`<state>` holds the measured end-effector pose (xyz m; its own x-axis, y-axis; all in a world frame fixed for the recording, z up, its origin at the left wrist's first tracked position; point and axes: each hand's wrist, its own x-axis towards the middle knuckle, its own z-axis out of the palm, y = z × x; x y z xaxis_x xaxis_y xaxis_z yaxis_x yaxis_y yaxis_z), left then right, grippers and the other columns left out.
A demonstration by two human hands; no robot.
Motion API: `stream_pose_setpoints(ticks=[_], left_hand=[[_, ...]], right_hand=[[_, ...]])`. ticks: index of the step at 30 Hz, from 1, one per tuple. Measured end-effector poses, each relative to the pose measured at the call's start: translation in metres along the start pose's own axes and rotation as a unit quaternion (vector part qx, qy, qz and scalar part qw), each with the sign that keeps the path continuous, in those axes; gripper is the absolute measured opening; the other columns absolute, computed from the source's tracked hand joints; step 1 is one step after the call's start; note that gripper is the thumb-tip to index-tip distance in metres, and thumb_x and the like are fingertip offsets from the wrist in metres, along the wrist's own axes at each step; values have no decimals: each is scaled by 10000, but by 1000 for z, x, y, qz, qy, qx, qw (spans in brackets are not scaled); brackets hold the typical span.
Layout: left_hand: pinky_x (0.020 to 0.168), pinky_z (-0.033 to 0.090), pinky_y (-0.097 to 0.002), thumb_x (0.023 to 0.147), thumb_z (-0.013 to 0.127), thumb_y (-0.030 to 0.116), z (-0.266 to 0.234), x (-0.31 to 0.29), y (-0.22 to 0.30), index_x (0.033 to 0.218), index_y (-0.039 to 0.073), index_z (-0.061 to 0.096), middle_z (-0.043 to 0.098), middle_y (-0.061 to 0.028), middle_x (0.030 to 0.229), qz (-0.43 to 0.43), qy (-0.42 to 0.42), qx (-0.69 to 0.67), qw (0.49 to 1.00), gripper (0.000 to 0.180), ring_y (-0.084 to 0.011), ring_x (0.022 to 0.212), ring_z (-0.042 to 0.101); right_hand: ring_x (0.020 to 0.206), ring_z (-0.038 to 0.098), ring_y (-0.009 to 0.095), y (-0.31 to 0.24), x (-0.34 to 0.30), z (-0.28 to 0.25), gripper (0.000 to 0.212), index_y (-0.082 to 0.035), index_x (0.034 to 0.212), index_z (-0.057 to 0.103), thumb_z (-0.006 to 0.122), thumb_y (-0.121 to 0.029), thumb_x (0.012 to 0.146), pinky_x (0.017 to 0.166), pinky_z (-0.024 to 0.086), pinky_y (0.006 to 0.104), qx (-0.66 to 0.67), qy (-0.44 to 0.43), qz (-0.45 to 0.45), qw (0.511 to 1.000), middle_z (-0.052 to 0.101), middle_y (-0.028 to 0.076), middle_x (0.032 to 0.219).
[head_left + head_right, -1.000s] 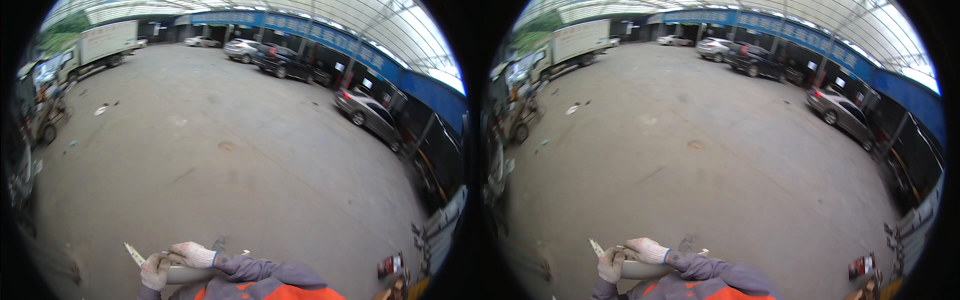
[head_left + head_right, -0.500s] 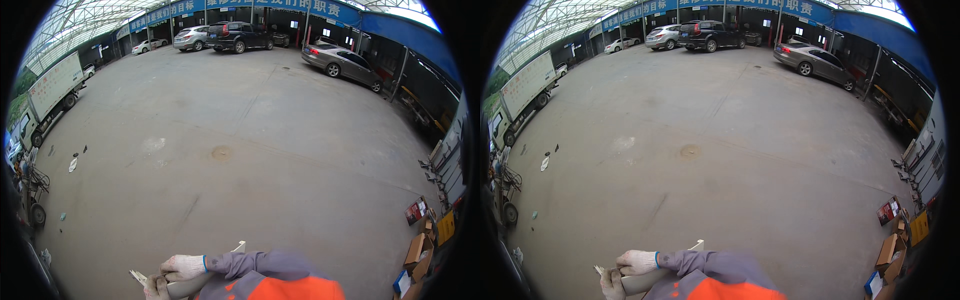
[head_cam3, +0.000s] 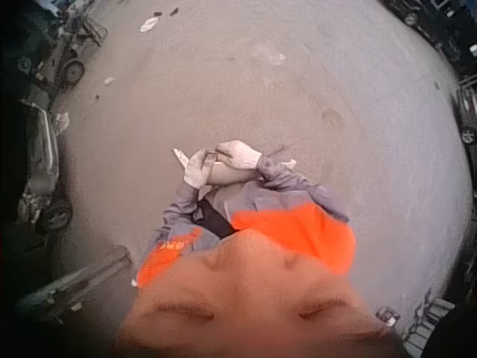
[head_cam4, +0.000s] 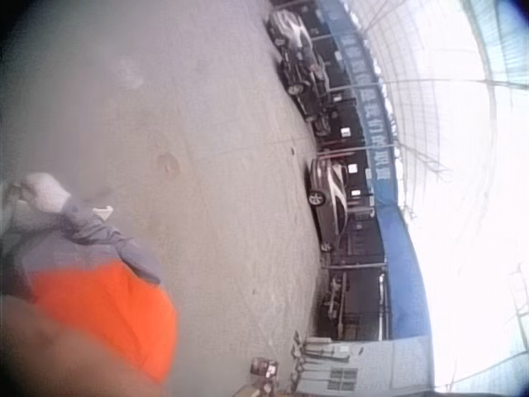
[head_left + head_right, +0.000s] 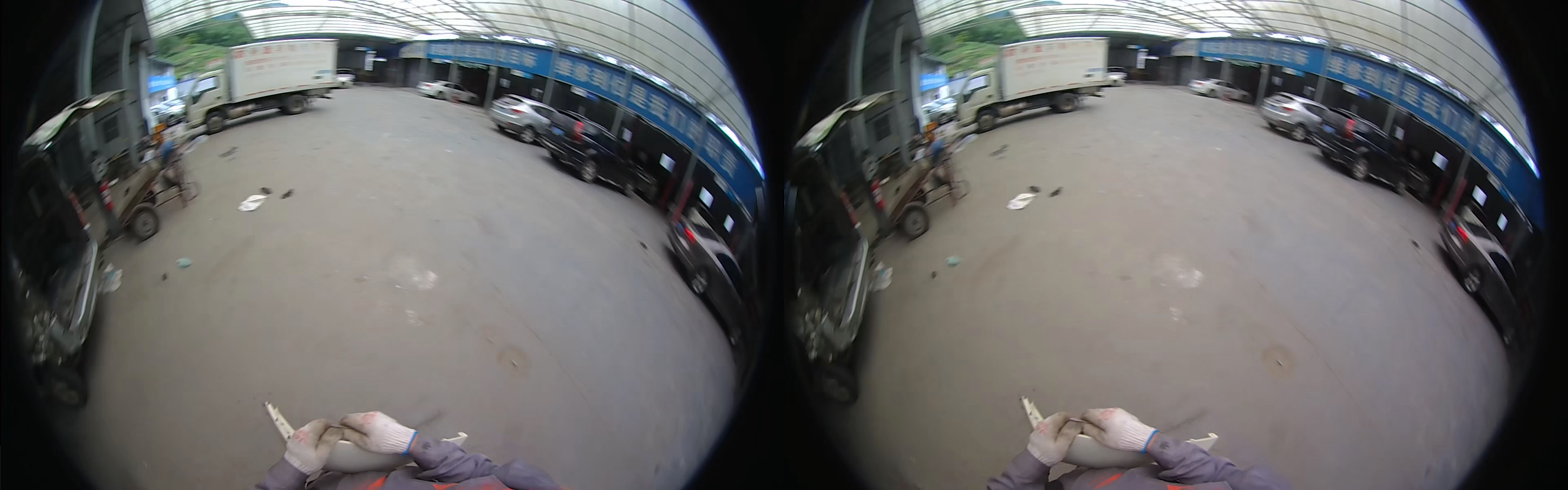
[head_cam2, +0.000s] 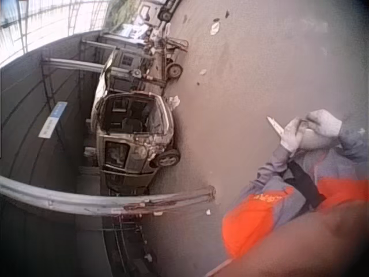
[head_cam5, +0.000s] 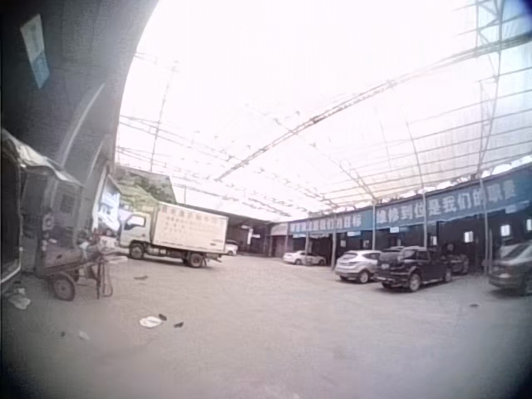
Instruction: The person removes a damaged white plastic bumper cover from a truck, places it on a metal rack, retrieves a cardboard box containing black mechanical parts, and then fits a white bumper beam into the front of the truck.
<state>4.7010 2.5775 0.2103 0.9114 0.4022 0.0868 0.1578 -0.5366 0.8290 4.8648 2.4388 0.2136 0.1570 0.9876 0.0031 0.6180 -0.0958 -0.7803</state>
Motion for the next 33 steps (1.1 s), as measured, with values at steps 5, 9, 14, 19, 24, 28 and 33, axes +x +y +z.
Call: stream_pose_setpoints(ticks=[5,9,14,19,24,28,33], left_hand=[[914,526,-411,1041,500,332,-47,159,-11,1200,46,643,685,-160,1140,60,-113,32,991,357,-333,1072,660],[940,516,-420,1059,457,363,-68,265,-47,1221,59,626,684,-153,1155,19,-121,23,992,385,-348,1092,651],[950,520,-391,1052,493,358,-75,407,-103,1275,52,621,695,-154,1165,-32,-106,1,994,399,-328,1113,663],[981,512,-380,1020,527,291,-125,581,-125,1296,50,623,708,-143,1179,-128,-15,-99,987,378,-275,1125,674],[974,515,-370,1006,549,306,-179,721,-177,1236,35,664,724,-150,1144,-183,104,-55,976,374,-272,1116,677],[955,516,-376,1007,526,355,-216,840,-233,1195,35,692,731,-160,1107,-259,176,-66,948,407,-269,1081,686],[915,519,-387,1006,495,402,-255,1007,-321,1124,22,700,733,-167,1062,-281,246,-84,924,448,-286,1017,696]], right_hand=[[908,728,286,20,98,-105,403,-22,1270,613,649,-233,928,814,573,375,41,80,86,992,724,183,1039],[964,707,324,71,196,-148,345,-29,1227,638,677,-202,931,836,561,392,73,79,30,994,715,213,1034],[926,697,392,182,318,-218,283,-23,1136,657,671,-204,919,794,558,443,70,28,-4,997,708,216,982],[933,739,229,267,485,-336,345,1,1194,669,677,-228,934,837,572,338,107,-16,49,993,753,162,1012],[944,742,254,300,646,-447,331,-2,1164,682,687,-234,928,826,575,349,81,8,13,997,754,162,1023],[885,756,199,353,761,-497,272,54,1163,628,620,-115,950,808,576,305,82,41,-44,995,773,135,927],[892,755,214,450,905,-515,253,72,1175,570,578,-82,974,826,575,316,116,112,-17,987,760,160,963]])
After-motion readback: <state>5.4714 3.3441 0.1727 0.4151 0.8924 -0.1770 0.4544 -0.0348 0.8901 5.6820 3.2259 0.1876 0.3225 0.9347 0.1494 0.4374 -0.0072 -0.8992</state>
